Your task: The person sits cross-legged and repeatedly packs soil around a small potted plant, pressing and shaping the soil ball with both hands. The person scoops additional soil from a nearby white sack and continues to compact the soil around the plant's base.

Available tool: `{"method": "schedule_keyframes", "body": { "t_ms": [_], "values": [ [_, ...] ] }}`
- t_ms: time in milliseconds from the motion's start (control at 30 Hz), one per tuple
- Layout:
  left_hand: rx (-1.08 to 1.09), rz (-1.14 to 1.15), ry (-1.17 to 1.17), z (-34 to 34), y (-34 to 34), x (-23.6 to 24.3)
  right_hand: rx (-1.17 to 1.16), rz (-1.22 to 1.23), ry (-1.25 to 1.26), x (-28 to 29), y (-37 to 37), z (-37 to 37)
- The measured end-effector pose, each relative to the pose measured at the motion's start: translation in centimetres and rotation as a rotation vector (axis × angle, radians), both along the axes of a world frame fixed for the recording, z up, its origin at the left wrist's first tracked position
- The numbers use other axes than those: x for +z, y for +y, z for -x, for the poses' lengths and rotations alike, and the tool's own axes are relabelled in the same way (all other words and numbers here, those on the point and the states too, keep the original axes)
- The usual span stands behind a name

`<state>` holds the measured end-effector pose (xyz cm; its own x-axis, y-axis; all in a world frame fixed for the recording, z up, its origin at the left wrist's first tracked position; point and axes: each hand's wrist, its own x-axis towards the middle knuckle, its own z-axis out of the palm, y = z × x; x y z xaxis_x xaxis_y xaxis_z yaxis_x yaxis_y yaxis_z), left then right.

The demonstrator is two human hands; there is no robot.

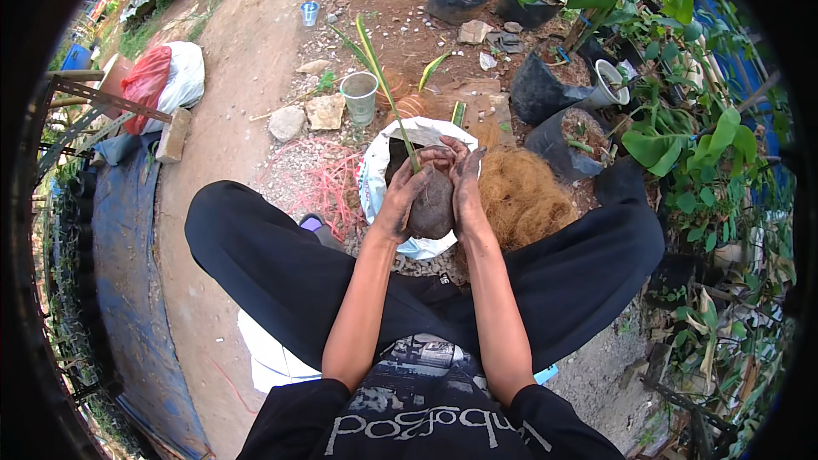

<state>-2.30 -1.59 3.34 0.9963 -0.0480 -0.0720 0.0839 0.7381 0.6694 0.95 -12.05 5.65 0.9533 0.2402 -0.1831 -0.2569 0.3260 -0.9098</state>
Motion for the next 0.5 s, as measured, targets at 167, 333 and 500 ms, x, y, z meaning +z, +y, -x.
{"method": "schedule_keyframes", "body": {
  "t_ms": [167,333,500],
  "values": [
    [0.027,0.06,0.005,-0.1,0.0,-0.2,0.057,0.323,-0.19,-0.1,0.4,-0.1],
    [0.012,-0.213,-0.081,0.2,0.2,0.5,0.023,-0.018,0.118,-1.1,-0.7,-0.1],
    [-0.018,-0.206,-0.088,0.3,0.2,0.6,-0.122,0.403,-0.087,-2.2,0.5,-0.3]
  ]
}}
